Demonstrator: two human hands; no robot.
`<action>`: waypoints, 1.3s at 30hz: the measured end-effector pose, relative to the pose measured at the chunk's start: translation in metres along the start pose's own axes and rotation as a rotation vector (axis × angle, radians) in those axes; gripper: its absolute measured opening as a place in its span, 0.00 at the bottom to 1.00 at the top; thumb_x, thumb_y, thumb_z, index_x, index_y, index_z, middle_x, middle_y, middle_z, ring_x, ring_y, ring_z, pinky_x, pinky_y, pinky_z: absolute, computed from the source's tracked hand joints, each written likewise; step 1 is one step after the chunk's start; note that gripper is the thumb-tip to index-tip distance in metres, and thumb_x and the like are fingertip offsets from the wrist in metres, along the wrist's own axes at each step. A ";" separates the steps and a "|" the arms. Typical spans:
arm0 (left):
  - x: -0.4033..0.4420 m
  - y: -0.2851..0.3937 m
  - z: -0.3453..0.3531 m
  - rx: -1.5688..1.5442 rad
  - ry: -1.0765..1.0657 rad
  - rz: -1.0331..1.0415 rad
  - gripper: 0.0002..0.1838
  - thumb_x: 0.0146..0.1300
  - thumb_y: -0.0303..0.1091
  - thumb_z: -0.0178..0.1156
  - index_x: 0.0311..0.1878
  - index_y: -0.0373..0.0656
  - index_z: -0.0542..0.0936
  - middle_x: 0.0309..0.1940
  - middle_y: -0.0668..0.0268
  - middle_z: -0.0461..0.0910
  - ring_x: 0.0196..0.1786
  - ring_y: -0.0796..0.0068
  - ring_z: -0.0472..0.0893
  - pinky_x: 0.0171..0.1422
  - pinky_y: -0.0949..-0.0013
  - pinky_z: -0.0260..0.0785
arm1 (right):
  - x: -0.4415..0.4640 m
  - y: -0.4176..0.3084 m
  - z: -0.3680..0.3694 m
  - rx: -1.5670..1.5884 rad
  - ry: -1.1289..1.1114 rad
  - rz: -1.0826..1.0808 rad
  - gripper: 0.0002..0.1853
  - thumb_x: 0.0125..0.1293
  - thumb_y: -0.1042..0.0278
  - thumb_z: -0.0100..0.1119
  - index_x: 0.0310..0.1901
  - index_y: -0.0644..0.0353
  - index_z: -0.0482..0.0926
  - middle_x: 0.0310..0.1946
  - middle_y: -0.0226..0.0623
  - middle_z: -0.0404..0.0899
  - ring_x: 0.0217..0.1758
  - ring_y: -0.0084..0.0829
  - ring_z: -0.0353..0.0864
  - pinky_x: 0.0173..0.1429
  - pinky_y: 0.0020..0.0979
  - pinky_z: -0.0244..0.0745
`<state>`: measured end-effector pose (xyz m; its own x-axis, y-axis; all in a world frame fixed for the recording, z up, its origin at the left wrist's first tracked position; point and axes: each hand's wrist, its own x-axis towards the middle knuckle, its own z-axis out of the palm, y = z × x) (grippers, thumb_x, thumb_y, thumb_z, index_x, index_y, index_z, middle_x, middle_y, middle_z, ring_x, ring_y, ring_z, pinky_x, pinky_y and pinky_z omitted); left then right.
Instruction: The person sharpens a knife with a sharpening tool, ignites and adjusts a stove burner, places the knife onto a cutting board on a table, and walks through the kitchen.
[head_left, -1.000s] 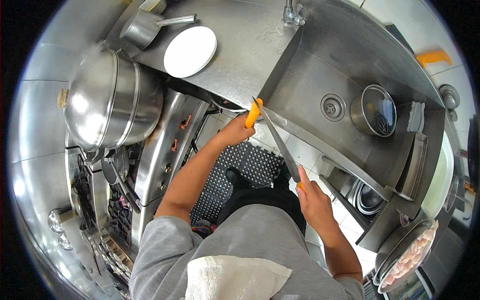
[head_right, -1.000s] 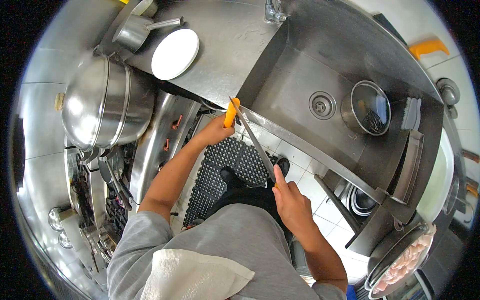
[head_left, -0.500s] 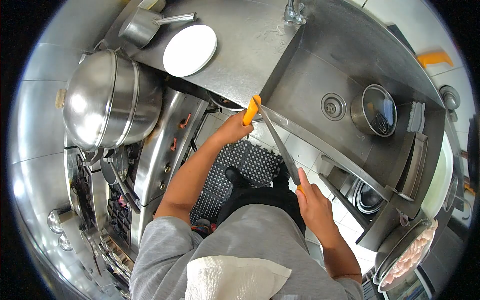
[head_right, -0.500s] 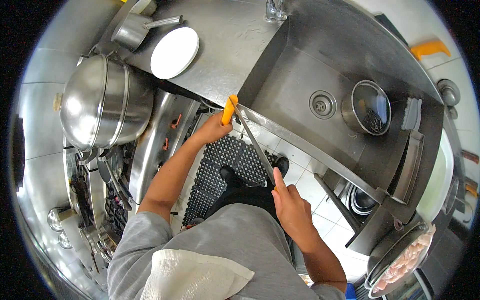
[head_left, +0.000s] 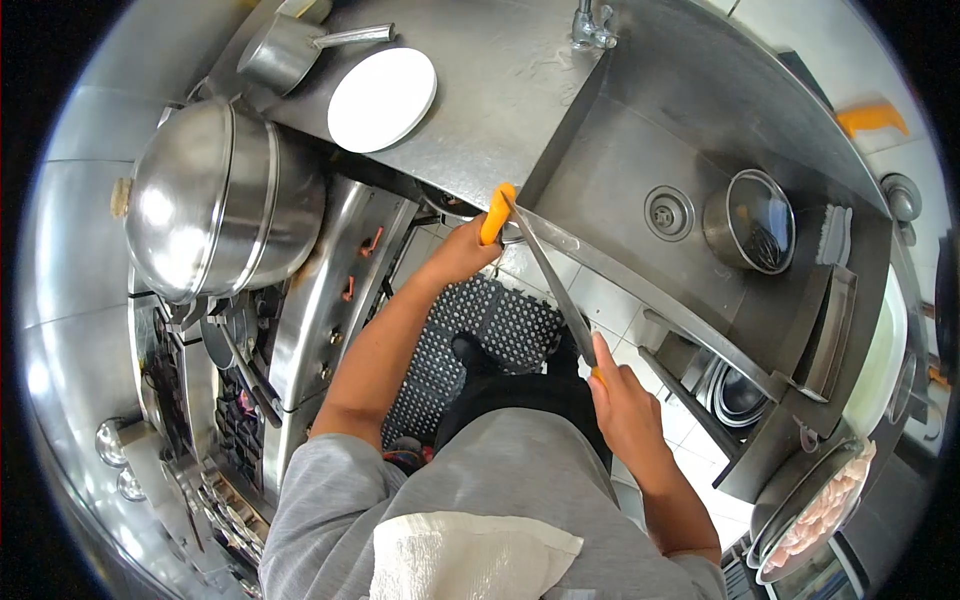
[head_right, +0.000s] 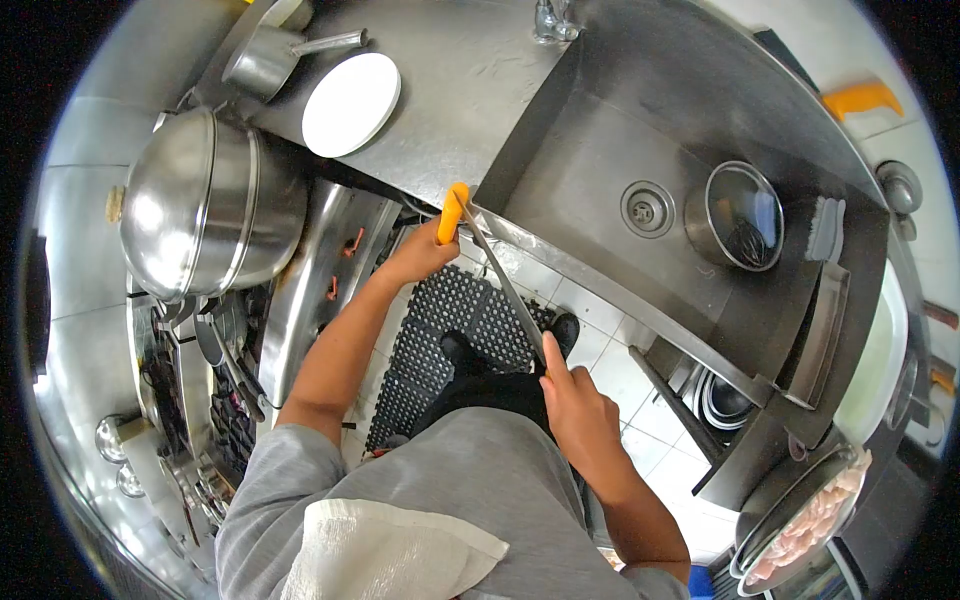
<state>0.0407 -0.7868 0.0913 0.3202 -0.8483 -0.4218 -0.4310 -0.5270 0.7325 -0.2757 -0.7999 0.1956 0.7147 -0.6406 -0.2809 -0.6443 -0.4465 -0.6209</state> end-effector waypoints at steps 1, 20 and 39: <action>-0.001 0.001 -0.001 0.020 -0.015 0.032 0.18 0.52 0.34 0.56 0.45 0.36 0.72 0.34 0.50 0.78 0.40 0.54 0.79 0.45 0.62 0.69 | -0.004 0.000 -0.002 0.018 -0.015 0.011 0.29 0.65 0.68 0.52 0.67 0.49 0.57 0.30 0.44 0.75 0.30 0.45 0.78 0.33 0.41 0.73; -0.002 0.000 0.005 0.071 0.012 0.116 0.21 0.51 0.33 0.57 0.48 0.32 0.70 0.35 0.46 0.78 0.42 0.49 0.78 0.45 0.59 0.68 | -0.004 -0.005 -0.005 -0.018 -0.009 0.022 0.30 0.66 0.63 0.51 0.68 0.44 0.55 0.29 0.45 0.74 0.24 0.46 0.78 0.27 0.42 0.75; 0.000 -0.002 0.008 0.098 0.011 0.119 0.20 0.51 0.32 0.57 0.48 0.34 0.71 0.35 0.47 0.78 0.40 0.50 0.79 0.44 0.59 0.69 | -0.044 0.009 -0.031 0.004 -0.049 0.060 0.29 0.63 0.66 0.54 0.66 0.50 0.60 0.28 0.42 0.76 0.29 0.39 0.79 0.35 0.37 0.76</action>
<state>0.0344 -0.7860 0.0857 0.2710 -0.9045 -0.3293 -0.5465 -0.4262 0.7209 -0.3210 -0.7949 0.2250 0.6871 -0.6348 -0.3535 -0.6856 -0.4055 -0.6046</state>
